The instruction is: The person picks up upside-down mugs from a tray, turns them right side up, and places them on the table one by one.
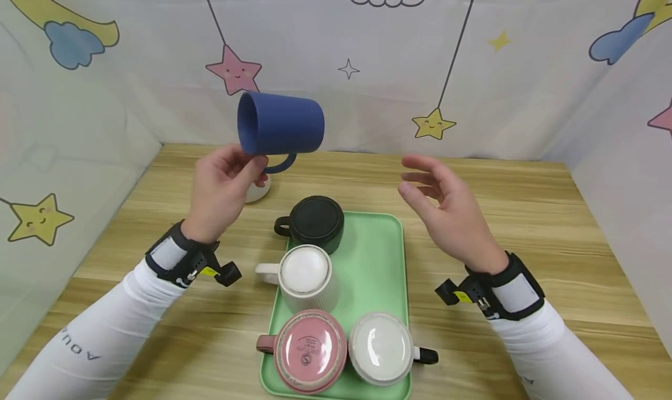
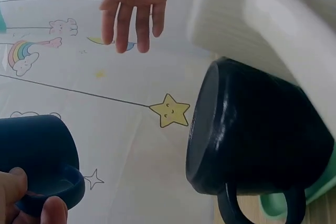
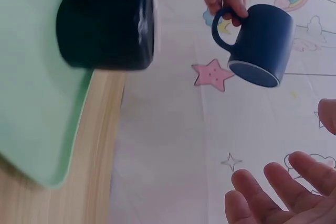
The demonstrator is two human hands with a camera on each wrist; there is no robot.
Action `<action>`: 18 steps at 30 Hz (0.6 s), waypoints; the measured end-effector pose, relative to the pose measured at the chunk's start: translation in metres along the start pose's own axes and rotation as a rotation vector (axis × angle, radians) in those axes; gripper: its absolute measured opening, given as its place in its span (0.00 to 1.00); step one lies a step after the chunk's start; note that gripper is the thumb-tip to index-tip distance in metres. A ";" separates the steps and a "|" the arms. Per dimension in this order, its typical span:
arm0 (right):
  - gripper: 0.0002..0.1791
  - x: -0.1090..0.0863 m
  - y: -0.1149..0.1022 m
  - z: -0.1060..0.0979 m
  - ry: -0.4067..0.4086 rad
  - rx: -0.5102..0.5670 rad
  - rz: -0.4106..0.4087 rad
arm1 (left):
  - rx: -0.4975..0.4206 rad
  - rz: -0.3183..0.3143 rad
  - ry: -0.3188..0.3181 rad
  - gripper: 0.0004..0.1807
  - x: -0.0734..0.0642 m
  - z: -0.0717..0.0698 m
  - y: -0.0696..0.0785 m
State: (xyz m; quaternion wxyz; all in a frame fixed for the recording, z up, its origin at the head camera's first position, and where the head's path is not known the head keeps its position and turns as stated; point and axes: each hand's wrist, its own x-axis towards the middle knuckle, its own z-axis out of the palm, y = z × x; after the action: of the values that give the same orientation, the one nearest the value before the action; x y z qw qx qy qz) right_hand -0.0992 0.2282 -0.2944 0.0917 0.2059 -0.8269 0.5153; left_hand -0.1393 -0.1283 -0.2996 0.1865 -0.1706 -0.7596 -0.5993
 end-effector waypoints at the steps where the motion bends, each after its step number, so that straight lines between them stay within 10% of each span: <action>1: 0.25 -0.001 0.002 -0.002 0.003 -0.022 -0.003 | 0.024 0.006 0.000 0.07 0.000 0.000 -0.002; 18: 0.35 -0.019 0.022 -0.021 -0.011 -0.317 -0.082 | 0.424 0.074 -0.031 0.05 -0.007 -0.003 -0.028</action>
State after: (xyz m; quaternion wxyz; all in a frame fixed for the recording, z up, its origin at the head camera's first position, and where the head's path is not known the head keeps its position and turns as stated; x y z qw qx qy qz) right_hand -0.0935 0.2603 -0.3097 0.1397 0.2252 -0.8892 0.3730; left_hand -0.1471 -0.1377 -0.3263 0.2283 -0.1645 -0.8648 -0.4160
